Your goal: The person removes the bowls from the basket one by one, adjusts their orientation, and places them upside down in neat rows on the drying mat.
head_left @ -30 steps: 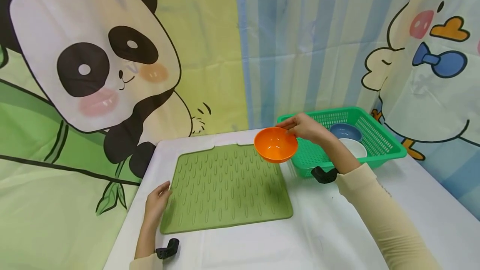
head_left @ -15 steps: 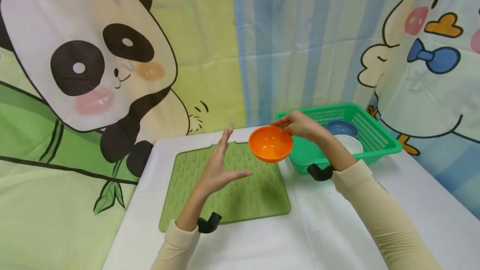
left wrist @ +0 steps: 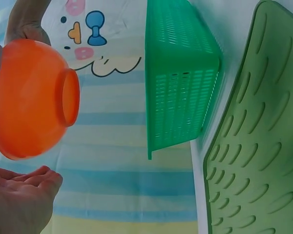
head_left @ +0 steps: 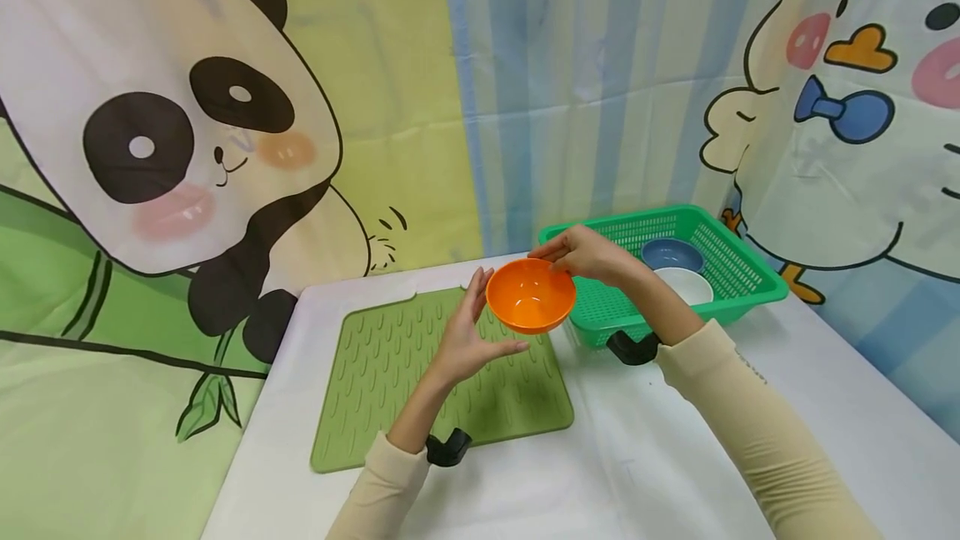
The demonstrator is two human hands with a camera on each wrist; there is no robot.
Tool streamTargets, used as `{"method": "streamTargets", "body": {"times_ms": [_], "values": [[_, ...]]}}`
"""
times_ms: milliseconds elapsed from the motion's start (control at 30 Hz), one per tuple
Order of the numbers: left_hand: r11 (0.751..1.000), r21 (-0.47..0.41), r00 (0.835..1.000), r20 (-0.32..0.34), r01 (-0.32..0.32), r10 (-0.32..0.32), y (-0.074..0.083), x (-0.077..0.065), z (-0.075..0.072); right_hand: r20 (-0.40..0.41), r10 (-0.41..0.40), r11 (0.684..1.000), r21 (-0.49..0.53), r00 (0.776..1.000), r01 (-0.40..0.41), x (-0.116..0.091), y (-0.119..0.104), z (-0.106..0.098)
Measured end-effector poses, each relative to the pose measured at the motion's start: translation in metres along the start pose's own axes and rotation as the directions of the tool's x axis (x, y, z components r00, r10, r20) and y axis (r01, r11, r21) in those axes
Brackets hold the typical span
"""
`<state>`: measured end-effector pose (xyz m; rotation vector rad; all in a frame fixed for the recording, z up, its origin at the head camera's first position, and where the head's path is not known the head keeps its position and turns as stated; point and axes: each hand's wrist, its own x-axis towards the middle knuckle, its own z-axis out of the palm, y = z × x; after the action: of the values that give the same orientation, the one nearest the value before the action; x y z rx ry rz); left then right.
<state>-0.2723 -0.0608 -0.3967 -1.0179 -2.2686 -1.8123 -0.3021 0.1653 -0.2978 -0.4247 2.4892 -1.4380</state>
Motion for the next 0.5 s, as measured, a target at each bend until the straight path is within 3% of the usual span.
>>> {"method": "streamTargets", "body": {"times_ms": [100,333,500], "values": [[1.0,0.001,1.0,-0.003,0.019,-0.019,0.003,0.0,0.001,0.01,-0.01,1.0,0.007,1.0,0.01,0.0,0.001,0.002],[0.998,-0.003,0.998,0.005,0.06,-0.06,0.032,-0.003,0.001,0.016,-0.02,1.0,-0.002,1.0,0.02,0.0,0.001,0.006],[0.997,-0.014,0.997,0.011,0.081,-0.081,0.035,-0.002,0.002,0.008,-0.014,1.0,-0.008,1.0,0.014,-0.002,0.001,0.006]]}}
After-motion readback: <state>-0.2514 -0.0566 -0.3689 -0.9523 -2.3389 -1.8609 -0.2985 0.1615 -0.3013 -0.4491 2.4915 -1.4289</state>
